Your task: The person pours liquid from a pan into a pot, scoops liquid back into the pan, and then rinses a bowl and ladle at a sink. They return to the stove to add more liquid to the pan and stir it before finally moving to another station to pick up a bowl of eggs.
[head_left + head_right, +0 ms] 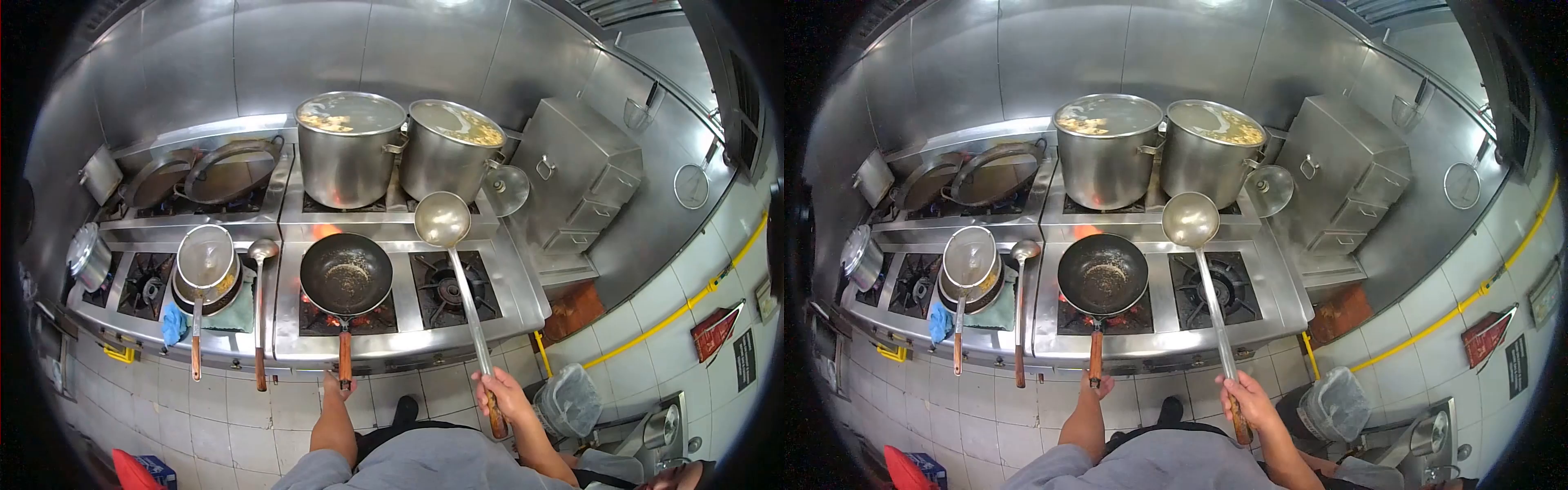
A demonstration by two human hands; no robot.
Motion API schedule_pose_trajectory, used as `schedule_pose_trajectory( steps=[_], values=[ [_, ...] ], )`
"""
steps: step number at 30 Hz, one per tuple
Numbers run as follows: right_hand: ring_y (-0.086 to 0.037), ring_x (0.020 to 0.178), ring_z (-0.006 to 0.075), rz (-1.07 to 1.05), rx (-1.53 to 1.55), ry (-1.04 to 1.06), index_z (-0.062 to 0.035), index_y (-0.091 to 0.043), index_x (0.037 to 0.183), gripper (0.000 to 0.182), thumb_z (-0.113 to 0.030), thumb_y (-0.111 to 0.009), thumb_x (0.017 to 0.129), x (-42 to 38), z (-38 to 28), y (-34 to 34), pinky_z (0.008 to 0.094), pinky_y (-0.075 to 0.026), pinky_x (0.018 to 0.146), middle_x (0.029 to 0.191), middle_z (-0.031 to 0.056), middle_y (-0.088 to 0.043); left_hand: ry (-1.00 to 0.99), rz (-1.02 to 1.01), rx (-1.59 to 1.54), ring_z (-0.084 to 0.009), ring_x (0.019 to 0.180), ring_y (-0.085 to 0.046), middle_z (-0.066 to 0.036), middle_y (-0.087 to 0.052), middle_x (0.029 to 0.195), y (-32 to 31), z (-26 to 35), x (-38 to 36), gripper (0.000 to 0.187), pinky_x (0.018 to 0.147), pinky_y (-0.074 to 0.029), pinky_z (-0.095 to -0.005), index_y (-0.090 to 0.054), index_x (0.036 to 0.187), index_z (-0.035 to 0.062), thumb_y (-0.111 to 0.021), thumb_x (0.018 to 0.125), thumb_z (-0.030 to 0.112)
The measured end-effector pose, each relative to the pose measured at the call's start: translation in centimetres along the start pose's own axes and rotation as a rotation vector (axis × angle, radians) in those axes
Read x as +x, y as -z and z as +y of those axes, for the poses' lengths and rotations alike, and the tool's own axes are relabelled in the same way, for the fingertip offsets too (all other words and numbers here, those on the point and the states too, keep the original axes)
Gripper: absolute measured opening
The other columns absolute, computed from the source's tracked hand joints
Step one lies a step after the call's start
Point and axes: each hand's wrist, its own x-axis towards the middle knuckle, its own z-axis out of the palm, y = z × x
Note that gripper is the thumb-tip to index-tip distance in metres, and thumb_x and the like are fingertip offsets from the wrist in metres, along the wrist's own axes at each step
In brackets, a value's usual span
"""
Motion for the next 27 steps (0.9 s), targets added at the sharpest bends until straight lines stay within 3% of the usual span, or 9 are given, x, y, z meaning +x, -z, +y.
schedule_pose_trajectory(
  steps=[1, 3, 9, 13, 17, 19, 23, 26, 27],
  values=[
    [-0.052, 0.048, 0.0146, -0.014, 0.019, 0.016, -0.0023, -0.052, 0.117, 0.024, -0.019, -0.044, 0.101, 0.1, -0.6, -0.3, 0.0267, -0.044, 0.046, 0.067, 0.0052, -0.054, -0.009, 0.000, 0.000, -0.0347, 0.073, -0.063, -0.018, -0.060, 0.105, 0.2, 0.1, -0.9, 0.055, 0.060, -0.057, -0.0454, -0.043, 0.130, 0.0069, -0.036, 0.098, 0.051],
    [-0.053, 0.050, 0.0151, -0.053, 0.066, 0.044, -0.0026, -0.048, 0.128, 0.032, -0.013, -0.044, 0.098, 0.6, -2.2, -0.7, 0.0266, -0.043, 0.048, 0.070, 0.0061, -0.054, -0.150, 0.078, 0.693, -0.0417, 0.080, -0.062, -0.022, -0.061, 0.109, 3.4, -0.6, -0.1, 0.050, 0.066, -0.056, -0.0526, -0.041, 0.133, 0.0098, -0.038, 0.098, 0.045],
    [-0.053, 0.056, 0.0166, -0.478, 0.551, 0.260, -0.0060, -0.027, 0.150, 0.063, -0.011, -0.050, 0.091, 3.0, -8.4, -2.2, 0.0299, -0.040, 0.054, 0.079, 0.0048, -0.050, -0.039, -0.072, 1.134, -0.0326, 0.072, -0.066, -0.019, -0.066, 0.102, 14.3, -1.9, -4.4, 0.047, 0.056, -0.056, -0.0445, -0.044, 0.129, 0.0062, -0.048, 0.095, 0.039],
    [-0.054, 0.057, 0.0131, -0.388, 0.334, 0.393, -0.0041, -0.048, 0.126, 0.036, -0.018, -0.055, 0.094, 7.5, -13.4, -5.2, 0.0276, -0.040, 0.053, 0.080, 0.0030, -0.055, -0.158, -0.189, 1.321, -0.0344, 0.070, -0.067, -0.020, -0.065, 0.102, 21.8, -0.6, -10.5, 0.042, 0.055, -0.056, -0.0457, -0.046, 0.127, 0.0063, -0.051, 0.093, 0.032],
    [-0.055, 0.054, 0.0128, -0.253, 0.090, 0.530, -0.0082, -0.052, 0.107, 0.022, -0.019, -0.061, 0.090, 17.4, -18.3, -7.6, 0.0287, -0.045, 0.049, 0.072, 0.0054, -0.057, -0.504, -0.265, 1.276, -0.0380, 0.072, -0.068, -0.021, -0.065, 0.105, 31.7, -0.2, -17.4, 0.039, 0.054, -0.056, -0.0488, -0.047, 0.125, 0.0075, -0.051, 0.093, 0.029],
    [-0.056, 0.054, 0.0128, -0.233, -0.030, 0.535, -0.0080, -0.052, 0.108, 0.023, -0.014, -0.062, 0.088, 21.0, -21.1, -9.0, 0.0288, -0.045, 0.047, 0.072, 0.0056, -0.057, -0.137, 0.239, 0.776, -0.0392, 0.069, -0.067, -0.021, -0.064, 0.105, 32.8, 0.8, -18.7, 0.039, 0.052, -0.056, -0.0497, -0.045, 0.126, 0.0089, -0.052, 0.093, 0.028],
    [-0.056, 0.057, 0.0158, -0.086, -0.339, 0.605, -0.0044, -0.052, 0.100, 0.023, -0.005, -0.063, 0.080, 27.5, -25.8, -11.2, 0.0321, -0.046, 0.049, 0.074, 0.0051, -0.054, -0.331, 0.479, 0.561, -0.0406, 0.077, -0.066, -0.024, -0.062, 0.111, 35.3, -0.1, -23.1, 0.044, 0.061, -0.056, -0.0519, -0.037, 0.131, 0.0057, -0.046, 0.096, 0.030],
    [-0.056, 0.056, 0.0184, -0.041, -0.441, 0.620, -0.0028, -0.052, 0.099, 0.023, -0.005, -0.063, 0.078, 32.8, -28.3, -11.5, 0.0351, -0.046, 0.049, 0.073, 0.0072, -0.055, -0.418, 0.528, 0.294, -0.0390, 0.075, -0.066, -0.023, -0.062, 0.110, 37.2, -3.9, -24.4, 0.043, 0.060, -0.055, -0.0499, -0.038, 0.131, 0.0063, -0.047, 0.096, 0.030],
    [-0.057, 0.056, 0.0197, -0.003, -0.468, 0.573, -0.0010, -0.054, 0.096, 0.022, -0.005, -0.064, 0.077, 34.2, -28.9, -11.7, 0.0366, -0.046, 0.048, 0.072, 0.0089, -0.056, -0.463, 0.422, 0.295, -0.0361, 0.082, -0.065, -0.022, -0.060, 0.115, 37.7, -6.5, -24.9, 0.054, 0.063, -0.056, -0.0475, -0.034, 0.139, 0.0106, -0.054, 0.094, 0.033]
  ],
)
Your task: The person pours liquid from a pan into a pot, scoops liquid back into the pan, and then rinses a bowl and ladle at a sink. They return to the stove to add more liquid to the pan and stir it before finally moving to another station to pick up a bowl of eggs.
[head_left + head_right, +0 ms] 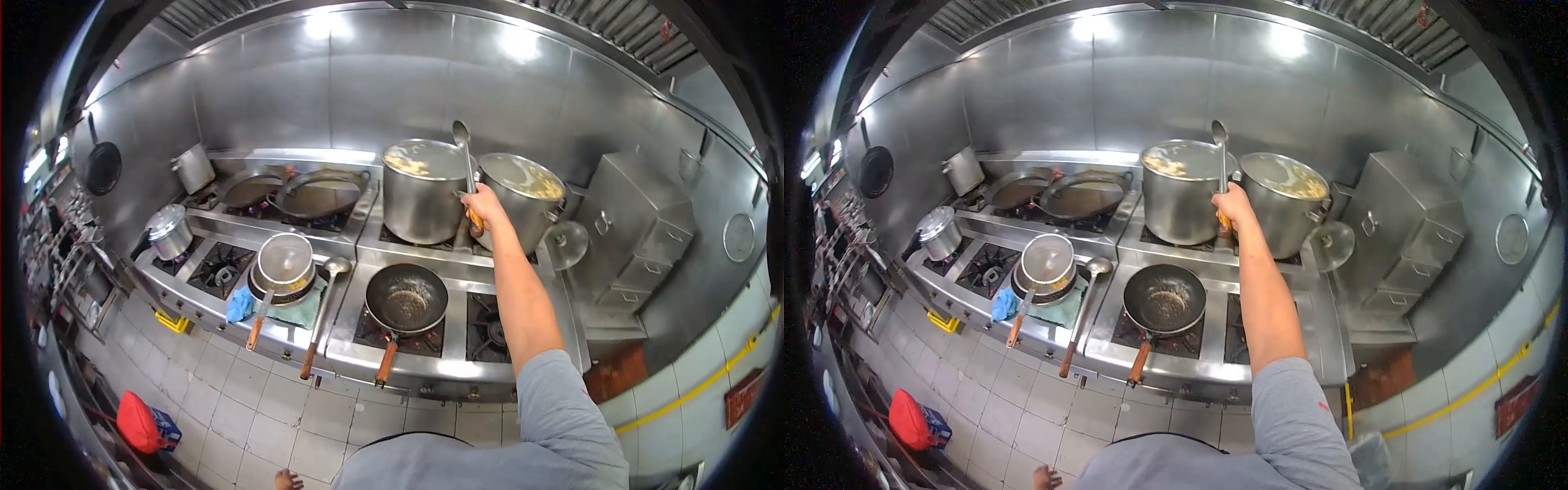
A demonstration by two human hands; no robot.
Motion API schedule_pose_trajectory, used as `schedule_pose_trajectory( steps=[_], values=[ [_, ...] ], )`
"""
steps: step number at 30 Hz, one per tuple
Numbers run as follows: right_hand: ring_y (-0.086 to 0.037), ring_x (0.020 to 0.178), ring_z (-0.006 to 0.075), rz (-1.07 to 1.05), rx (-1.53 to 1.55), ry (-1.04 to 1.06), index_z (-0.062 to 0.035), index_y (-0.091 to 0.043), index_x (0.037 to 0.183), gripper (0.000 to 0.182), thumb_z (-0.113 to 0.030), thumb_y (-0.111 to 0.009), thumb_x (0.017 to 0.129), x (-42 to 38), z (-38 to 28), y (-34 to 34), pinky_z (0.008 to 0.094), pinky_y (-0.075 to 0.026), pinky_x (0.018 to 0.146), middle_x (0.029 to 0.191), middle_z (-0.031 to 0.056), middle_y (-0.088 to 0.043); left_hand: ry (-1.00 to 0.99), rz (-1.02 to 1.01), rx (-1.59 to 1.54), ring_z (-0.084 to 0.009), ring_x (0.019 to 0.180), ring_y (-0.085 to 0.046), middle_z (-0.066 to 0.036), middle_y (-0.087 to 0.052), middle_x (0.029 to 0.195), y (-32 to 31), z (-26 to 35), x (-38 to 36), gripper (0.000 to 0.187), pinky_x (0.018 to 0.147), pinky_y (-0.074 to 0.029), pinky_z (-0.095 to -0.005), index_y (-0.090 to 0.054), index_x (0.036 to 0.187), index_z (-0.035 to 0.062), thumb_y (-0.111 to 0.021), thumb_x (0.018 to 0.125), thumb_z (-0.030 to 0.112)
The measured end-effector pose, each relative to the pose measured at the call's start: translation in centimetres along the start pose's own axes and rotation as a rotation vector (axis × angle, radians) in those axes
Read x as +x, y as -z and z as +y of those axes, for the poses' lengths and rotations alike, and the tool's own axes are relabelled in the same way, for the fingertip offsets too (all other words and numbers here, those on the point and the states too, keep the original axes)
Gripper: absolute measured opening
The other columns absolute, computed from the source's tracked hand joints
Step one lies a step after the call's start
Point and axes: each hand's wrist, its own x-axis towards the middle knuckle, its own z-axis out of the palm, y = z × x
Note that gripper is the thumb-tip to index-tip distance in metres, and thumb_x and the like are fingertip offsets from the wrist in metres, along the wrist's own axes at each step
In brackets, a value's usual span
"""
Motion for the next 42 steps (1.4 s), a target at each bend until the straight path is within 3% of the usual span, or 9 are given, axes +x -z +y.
schedule_pose_trajectory(
  steps=[1, 3, 6, 10, 12, 19, 28, 38, 42],
  values=[
    [-0.057, 0.056, 0.0209, 0.019, -0.033, -0.061, 0.0007, -0.056, 0.094, 0.021, -0.005, -0.065, 0.076, 1.2, 0.5, -0.1, 0.0381, -0.046, 0.048, 0.071, 0.0105, -0.058, -0.053, -0.091, -0.025, -0.0331, 0.089, -0.065, -0.021, -0.059, 0.120, 0.2, -2.1, -2.0, 0.066, 0.065, -0.057, -0.0451, -0.030, 0.147, 0.0150, -0.061, 0.092, 0.036],
    [-0.057, 0.055, 0.0216, -0.020, -0.019, -0.095, 0.0022, -0.058, 0.089, 0.017, -0.005, -0.065, 0.075, 3.6, 1.3, -0.1, 0.0395, -0.046, 0.049, 0.071, 0.0116, -0.059, 0.085, 0.026, -0.029, -0.0301, 0.079, -0.064, -0.021, -0.060, 0.116, -2.4, -3.9, -5.5, 0.052, 0.064, -0.056, -0.0394, -0.041, 0.136, 0.0070, -0.057, 0.095, 0.034],
    [-0.057, 0.055, 0.0205, -0.075, -0.023, -0.161, 0.0024, -0.063, 0.075, 0.009, -0.006, -0.067, 0.074, 7.4, 2.3, 1.2, 0.0386, -0.045, 0.049, 0.069, 0.0118, -0.062, 0.255, -0.018, 0.117, -0.0305, 0.075, -0.065, -0.017, -0.064, 0.113, -6.0, -9.1, -7.3, 0.045, 0.056, -0.052, -0.0391, -0.049, 0.135, 0.0160, -0.053, 0.095, 0.037],
    [-0.058, 0.054, 0.0143, -0.269, 0.304, -0.360, -0.0074, -0.059, 0.076, 0.012, -0.013, -0.068, 0.080, 7.6, 0.2, 3.3, 0.0265, -0.043, 0.043, 0.067, 0.0040, -0.060, 0.245, 0.012, 0.089, -0.0306, 0.076, -0.065, -0.017, -0.063, 0.113, -7.1, -10.4, -8.4, 0.046, 0.057, -0.053, -0.0392, -0.048, 0.134, 0.0139, -0.053, 0.095, 0.037],
    [-0.059, 0.056, 0.0146, -0.377, 0.543, -0.405, -0.0098, -0.057, 0.075, 0.013, -0.016, -0.069, 0.078, 8.7, 0.4, 4.9, 0.0287, -0.046, 0.051, 0.067, 0.0033, -0.060, 0.243, 0.021, 0.082, -0.0306, 0.076, -0.065, -0.018, -0.063, 0.113, -7.7, -11.3, -9.2, 0.046, 0.058, -0.054, -0.0392, -0.048, 0.134, 0.0125, -0.053, 0.095, 0.037],
    [-0.055, 0.050, 0.0137, -0.447, 1.048, -0.438, -0.0041, -0.053, 0.075, 0.021, -0.018, -0.069, 0.077, 9.1, -1.6, 6.3, 0.0233, -0.045, 0.043, 0.069, 0.0061, -0.058, 0.214, 0.030, 0.089, -0.0307, 0.078, -0.064, -0.020, -0.061, 0.114, -9.2, -12.3, -10.3, 0.048, 0.061, -0.055, -0.0394, -0.046, 0.134, 0.0077, -0.054, 0.096, 0.035],
    [-0.051, 0.047, 0.0130, -0.394, 1.046, -0.407, -0.0082, -0.046, 0.071, 0.023, -0.017, -0.066, 0.079, 6.5, -6.4, 4.5, 0.0238, -0.042, 0.040, 0.068, 0.0074, -0.056, 0.184, 0.035, 0.144, -0.0321, 0.082, -0.064, -0.019, -0.061, 0.113, -8.7, -6.7, -7.6, 0.050, 0.063, -0.056, -0.0412, -0.046, 0.134, 0.0075, -0.051, 0.096, 0.040],
    [-0.050, 0.047, 0.0130, -0.301, 1.009, -0.338, -0.0070, -0.048, 0.072, 0.020, -0.017, -0.062, 0.082, 1.4, -9.5, -0.3, 0.0237, -0.042, 0.039, 0.068, 0.0090, -0.056, 0.158, -0.031, 0.200, -0.0395, 0.073, -0.066, -0.023, -0.062, 0.111, -2.1, -2.7, -3.1, 0.043, 0.063, -0.056, -0.0476, -0.041, 0.132, 0.0048, -0.050, 0.096, 0.026],
    [-0.049, 0.047, 0.0127, -0.271, 0.966, -0.345, -0.0071, -0.049, 0.073, 0.019, -0.016, -0.064, 0.081, 0.0, -10.4, -1.6, 0.0234, -0.042, 0.040, 0.068, 0.0095, -0.057, 0.120, -0.085, 0.165, -0.0297, 0.080, -0.063, -0.017, -0.061, 0.112, 1.8, -2.7, -3.6, 0.047, 0.060, -0.054, -0.0403, -0.046, 0.133, 0.0091, -0.050, 0.097, 0.039]
  ],
)
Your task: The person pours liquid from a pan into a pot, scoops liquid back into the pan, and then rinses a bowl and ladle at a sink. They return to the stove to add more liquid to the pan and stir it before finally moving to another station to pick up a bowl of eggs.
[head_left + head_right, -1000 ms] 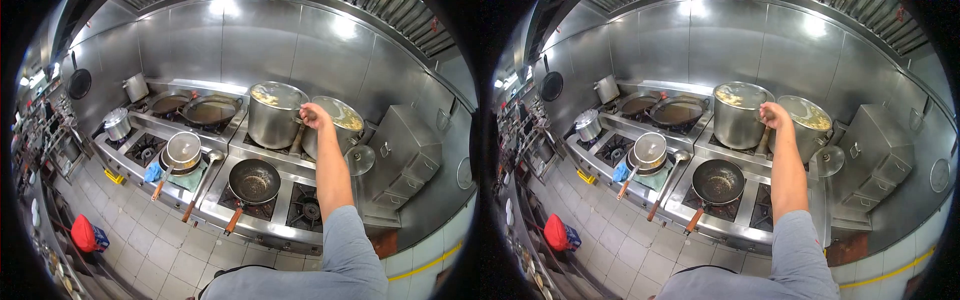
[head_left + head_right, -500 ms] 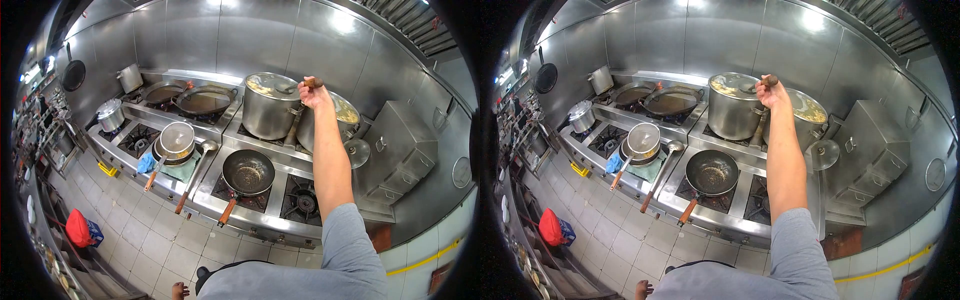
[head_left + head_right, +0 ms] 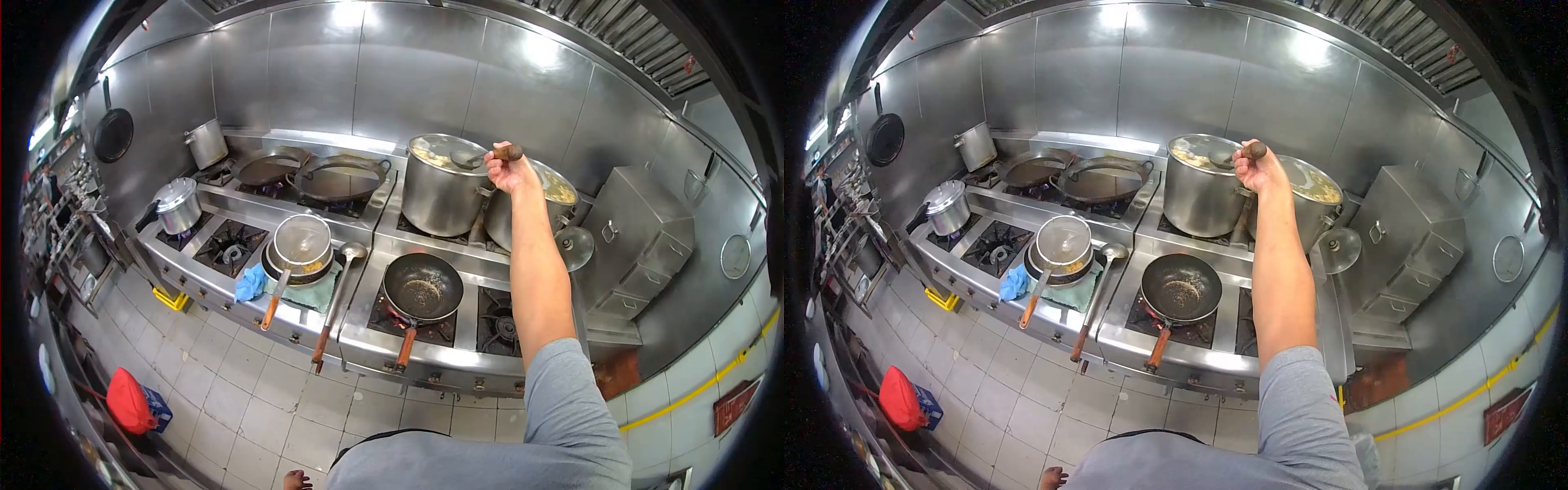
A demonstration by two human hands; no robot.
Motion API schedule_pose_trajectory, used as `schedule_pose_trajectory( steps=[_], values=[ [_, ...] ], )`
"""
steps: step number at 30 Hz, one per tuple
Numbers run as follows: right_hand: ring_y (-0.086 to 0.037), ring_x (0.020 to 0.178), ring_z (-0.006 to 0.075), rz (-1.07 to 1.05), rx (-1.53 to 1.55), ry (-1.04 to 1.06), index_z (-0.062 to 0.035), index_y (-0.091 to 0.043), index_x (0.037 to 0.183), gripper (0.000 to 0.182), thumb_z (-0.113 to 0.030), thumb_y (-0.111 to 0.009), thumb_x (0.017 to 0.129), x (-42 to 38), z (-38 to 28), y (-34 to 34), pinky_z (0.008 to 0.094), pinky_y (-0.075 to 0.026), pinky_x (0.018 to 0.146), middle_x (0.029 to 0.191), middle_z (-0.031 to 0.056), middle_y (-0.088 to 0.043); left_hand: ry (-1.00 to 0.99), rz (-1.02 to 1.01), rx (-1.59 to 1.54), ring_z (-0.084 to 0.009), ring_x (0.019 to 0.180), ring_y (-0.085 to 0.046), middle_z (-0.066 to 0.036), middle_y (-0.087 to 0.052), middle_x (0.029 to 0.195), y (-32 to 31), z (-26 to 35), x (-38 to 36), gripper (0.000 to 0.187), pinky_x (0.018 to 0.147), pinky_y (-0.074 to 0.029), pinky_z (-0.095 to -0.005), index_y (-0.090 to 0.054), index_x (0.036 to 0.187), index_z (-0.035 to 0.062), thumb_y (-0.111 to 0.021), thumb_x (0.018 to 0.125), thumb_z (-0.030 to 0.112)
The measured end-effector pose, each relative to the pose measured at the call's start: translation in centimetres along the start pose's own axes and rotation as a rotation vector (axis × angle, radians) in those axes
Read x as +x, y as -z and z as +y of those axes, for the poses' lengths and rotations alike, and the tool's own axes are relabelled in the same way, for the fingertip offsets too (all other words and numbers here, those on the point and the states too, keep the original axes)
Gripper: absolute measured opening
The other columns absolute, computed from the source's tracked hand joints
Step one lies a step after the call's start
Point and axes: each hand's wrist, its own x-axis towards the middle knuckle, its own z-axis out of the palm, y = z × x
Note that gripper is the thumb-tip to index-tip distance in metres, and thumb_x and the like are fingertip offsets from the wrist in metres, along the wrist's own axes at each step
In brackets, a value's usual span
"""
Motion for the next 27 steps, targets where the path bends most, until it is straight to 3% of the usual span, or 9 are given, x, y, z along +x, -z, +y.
schedule_pose_trajectory(
  steps=[3, 15, 20, 23, 26, 27],
  values=[
    [-0.050, 0.048, 0.0127, 0.010, -0.025, 0.023, -0.0069, -0.050, 0.074, 0.020, -0.016, -0.066, 0.080, -1.0, 0.9, -1.2, 0.0233, -0.042, 0.040, 0.069, 0.0098, -0.057, 0.055, 0.027, 0.065, -0.0273, 0.080, -0.063, -0.015, -0.061, 0.110, 2.8, 0.4, 0.7, 0.040, 0.059, -0.053, -0.0393, -0.051, 0.125, 0.0079, -0.050, 0.097, 0.036],
    [-0.050, 0.050, 0.0127, -0.014, -0.021, 0.036, -0.0063, -0.051, 0.081, 0.020, -0.018, -0.067, 0.083, -11.3, 6.0, -2.4, 0.0226, -0.043, 0.041, 0.073, 0.0094, -0.058, 0.060, -0.062, 0.120, -0.0398, 0.080, -0.066, -0.024, -0.060, 0.114, 9.0, 4.0, 5.3, 0.045, 0.065, -0.056, -0.0488, -0.040, 0.133, 0.0057, -0.050, 0.095, 0.026],
    [-0.046, 0.052, 0.0104, -0.084, -0.020, -0.094, -0.0061, -0.049, 0.083, 0.025, -0.024, -0.065, 0.086, -16.8, 11.3, 1.1, 0.0223, -0.038, 0.044, 0.075, 0.0058, -0.056, 0.070, -0.001, 0.158, -0.0382, 0.077, -0.065, -0.020, -0.061, 0.112, 8.6, 5.4, 8.1, 0.043, 0.061, -0.056, -0.0501, -0.043, 0.130, 0.0080, -0.049, 0.093, 0.031],
    [-0.044, 0.051, 0.0093, 0.001, -0.072, -0.072, -0.0068, -0.049, 0.084, 0.027, -0.029, -0.064, 0.087, -20.2, 16.7, 3.5, 0.0222, -0.038, 0.043, 0.075, 0.0043, -0.056, -0.013, -0.027, 0.058, -0.0348, 0.079, -0.065, -0.019, -0.062, 0.111, 8.6, 5.3, 8.4, 0.043, 0.061, -0.056, -0.0461, -0.043, 0.130, 0.0080, -0.050, 0.095, 0.031],
    [-0.046, 0.051, 0.0091, 0.074, -0.137, -0.089, -0.0080, -0.050, 0.085, 0.027, -0.030, -0.065, 0.086, -23.1, 22.2, 6.7, 0.0224, -0.038, 0.042, 0.075, 0.0045, -0.056, 0.033, 0.032, 0.095, -0.0339, 0.080, -0.065, -0.018, -0.062, 0.112, 7.2, 6.7, 7.1, 0.042, 0.062, -0.056, -0.0449, -0.045, 0.130, 0.0087, -0.052, 0.095, 0.030],
    [-0.048, 0.052, 0.0092, 0.022, -0.183, -0.218, -0.0086, -0.051, 0.085, 0.027, -0.031, -0.067, 0.085, -23.3, 23.8, 9.9, 0.0224, -0.038, 0.043, 0.075, 0.0037, -0.056, 0.045, 0.021, 0.112, -0.0331, 0.079, -0.066, -0.018, -0.063, 0.112, 6.8, 6.9, 6.9, 0.042, 0.061, -0.056, -0.0442, -0.045, 0.130, 0.0089, -0.052, 0.095, 0.030]
  ],
)
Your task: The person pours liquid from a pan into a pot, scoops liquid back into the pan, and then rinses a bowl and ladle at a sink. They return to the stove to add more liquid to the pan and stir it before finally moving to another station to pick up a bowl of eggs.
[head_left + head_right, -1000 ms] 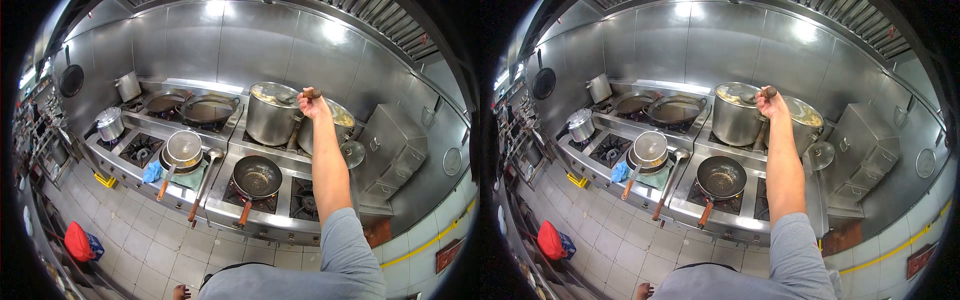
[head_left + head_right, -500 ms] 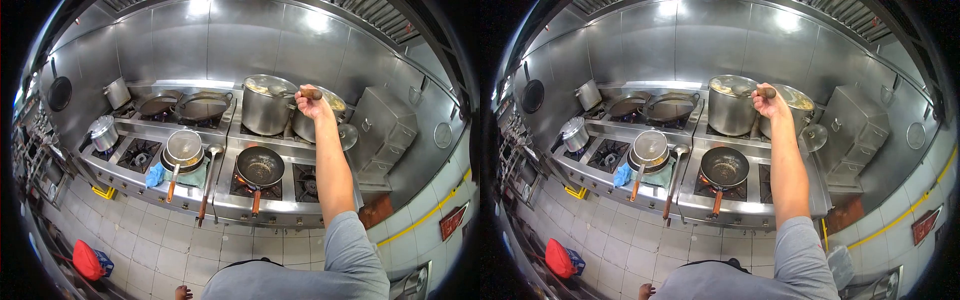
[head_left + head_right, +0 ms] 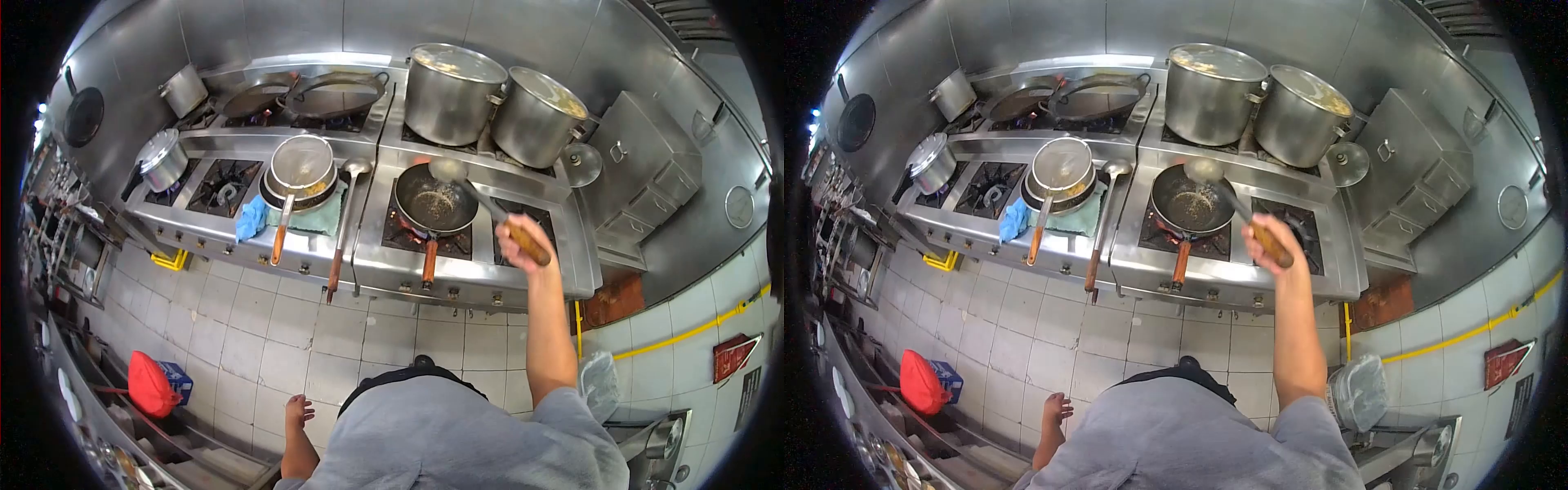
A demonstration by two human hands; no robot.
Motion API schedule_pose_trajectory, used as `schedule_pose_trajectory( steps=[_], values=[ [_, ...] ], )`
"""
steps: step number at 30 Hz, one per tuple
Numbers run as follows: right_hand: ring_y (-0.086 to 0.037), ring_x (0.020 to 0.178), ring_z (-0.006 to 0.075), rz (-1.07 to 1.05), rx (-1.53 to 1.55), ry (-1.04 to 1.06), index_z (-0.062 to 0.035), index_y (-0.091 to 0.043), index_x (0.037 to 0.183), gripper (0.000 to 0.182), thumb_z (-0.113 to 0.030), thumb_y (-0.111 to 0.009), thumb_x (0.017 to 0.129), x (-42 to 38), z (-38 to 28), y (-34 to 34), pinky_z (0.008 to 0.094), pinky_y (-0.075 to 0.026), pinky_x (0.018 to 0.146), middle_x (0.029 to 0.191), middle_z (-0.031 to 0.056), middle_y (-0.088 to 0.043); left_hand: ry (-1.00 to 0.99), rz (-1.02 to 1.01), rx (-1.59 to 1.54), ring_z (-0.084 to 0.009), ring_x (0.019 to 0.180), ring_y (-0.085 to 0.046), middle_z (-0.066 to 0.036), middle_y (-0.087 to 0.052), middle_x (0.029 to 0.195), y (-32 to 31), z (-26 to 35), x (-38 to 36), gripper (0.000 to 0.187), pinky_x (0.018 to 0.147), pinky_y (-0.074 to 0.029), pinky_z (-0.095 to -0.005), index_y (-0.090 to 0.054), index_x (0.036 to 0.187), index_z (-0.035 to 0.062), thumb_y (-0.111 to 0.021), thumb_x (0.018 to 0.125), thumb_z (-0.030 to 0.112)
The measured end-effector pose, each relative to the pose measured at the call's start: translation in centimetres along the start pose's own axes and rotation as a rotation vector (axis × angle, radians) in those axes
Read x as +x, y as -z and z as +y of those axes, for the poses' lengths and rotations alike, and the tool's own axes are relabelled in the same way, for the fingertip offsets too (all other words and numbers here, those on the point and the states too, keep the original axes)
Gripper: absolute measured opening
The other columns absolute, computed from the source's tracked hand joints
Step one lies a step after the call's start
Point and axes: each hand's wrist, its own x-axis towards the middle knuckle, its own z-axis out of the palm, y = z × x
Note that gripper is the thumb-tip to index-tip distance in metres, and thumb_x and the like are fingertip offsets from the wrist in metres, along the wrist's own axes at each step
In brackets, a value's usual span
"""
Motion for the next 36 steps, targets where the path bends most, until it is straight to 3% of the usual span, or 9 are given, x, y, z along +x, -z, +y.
schedule_pose_trajectory(
  steps=[3, 6, 10, 15, 17, 20, 25, 29, 36],
  values=[
    [-0.052, 0.053, 0.0129, 0.131, -0.084, -0.031, 0.0003, -0.047, 0.120, 0.048, -0.027, -0.067, 0.085, -0.4, 5.1, 0.5, 0.0255, -0.043, 0.046, 0.077, 0.0048, -0.057, 0.021, 0.005, 0.014, -0.0305, 0.075, -0.066, -0.016, -0.064, 0.108, -0.9, 0.0, -1.0, 0.042, 0.060, -0.055, -0.0422, -0.046, 0.130, 0.0085, -0.053, 0.095, 0.030],
    [-0.056, 0.057, 0.0156, 0.153, -0.179, -0.157, -0.0021, -0.022, 0.150, 0.077, -0.011, -0.063, 0.085, -1.2, 7.7, 1.2, 0.0273, -0.046, 0.052, 0.077, 0.0057, -0.057, 0.028, 0.012, 0.006, -0.0298, 0.073, -0.065, -0.015, -0.064, 0.106, -1.2, -0.3, -1.8, 0.044, 0.059, -0.055, -0.0416, -0.046, 0.131, 0.0074, -0.054, 0.094, 0.030],
    [-0.057, 0.060, 0.0149, 0.087, -0.404, -0.178, -0.0033, -0.022, 0.151, 0.077, -0.006, -0.061, 0.084, -3.3, 10.7, 3.2, 0.0289, -0.047, 0.053, 0.083, 0.0089, -0.060, 0.049, 0.042, 0.022, -0.0300, 0.073, -0.065, -0.015, -0.064, 0.106, -1.9, -1.0, -2.9, 0.045, 0.059, -0.055, -0.0418, -0.046, 0.130, 0.0072, -0.055, 0.093, 0.031],
    [-0.062, 0.086, 0.0190, 0.446, -1.056, 0.153, -0.0036, -0.023, 0.151, 0.083, 0.003, -0.062, 0.078, -5.2, 12.9, 3.2, 0.0299, -0.050, 0.077, 0.102, 0.0112, -0.063, 0.091, 0.049, -0.005, -0.0377, 0.086, -0.065, -0.017, -0.058, 0.117, -3.9, -1.5, -3.3, 0.049, 0.068, -0.055, -0.0480, -0.042, 0.133, 0.0077, -0.055, 0.093, 0.033],
    [-0.060, 0.101, 0.0205, 0.524, -1.048, 0.034, -0.0034, -0.026, 0.150, 0.082, 0.005, -0.061, 0.077, -4.5, 11.5, 3.2, 0.0285, -0.047, 0.087, 0.117, 0.0142, -0.061, 0.082, 0.060, -0.026, -0.0380, 0.086, -0.065, -0.017, -0.057, 0.117, -5.7, -1.7, -3.5, 0.049, 0.068, -0.055, -0.0479, -0.043, 0.133, 0.0073, -0.056, 0.093, 0.033],
    [-0.057, 0.112, 0.0214, 0.525, -0.945, 0.451, -0.0031, -0.031, 0.147, 0.073, 0.002, -0.060, 0.079, -1.2, 8.2, 3.6, 0.0302, -0.044, 0.095, 0.129, 0.0151, -0.056, 0.057, 0.084, -0.049, -0.0358, 0.081, -0.065, -0.015, -0.056, 0.114, -7.6, -1.5, -3.9, 0.045, 0.063, -0.055, -0.0451, -0.046, 0.129, 0.0082, -0.057, 0.092, 0.031],
    [-0.060, 0.087, 0.0218, 0.467, -0.886, 0.535, -0.0047, -0.044, 0.136, 0.056, -0.008, -0.056, 0.082, 8.7, -5.4, 4.1, 0.0323, -0.049, 0.080, 0.097, 0.0116, -0.061, 0.022, 0.102, -0.083, -0.0329, 0.070, -0.065, -0.010, -0.057, 0.105, -9.1, -1.5, -3.9, 0.037, 0.054, -0.055, -0.0428, -0.048, 0.125, 0.0101, -0.054, 0.092, 0.026],
    [-0.056, 0.065, 0.0201, 0.438, -0.839, 0.468, 0.0015, -0.056, 0.105, 0.031, -0.007, -0.058, 0.075, 15.6, -17.1, 1.9, 0.0375, -0.047, 0.061, 0.073, 0.0084, -0.057, -0.028, 0.168, -0.132, -0.0392, 0.075, -0.064, -0.016, -0.055, 0.111, -9.4, -1.8, -5.0, 0.039, 0.060, -0.056, -0.0483, -0.047, 0.125, 0.0059, -0.053, 0.092, 0.026],
    [-0.056, 0.054, 0.0203, 0.352, -0.649, 0.214, -0.0052, -0.059, 0.075, 0.008, -0.010, -0.065, 0.076, 25.1, -26.0, 2.4, 0.0355, -0.039, 0.043, 0.067, 0.0065, -0.056, -0.034, 0.201, -0.232, -0.0421, 0.074, -0.065, -0.018, -0.055, 0.110, -12.0, -7.8, -7.8, 0.037, 0.059, -0.055, -0.0527, -0.049, 0.123, 0.0057, -0.052, 0.093, 0.028]
  ],
)
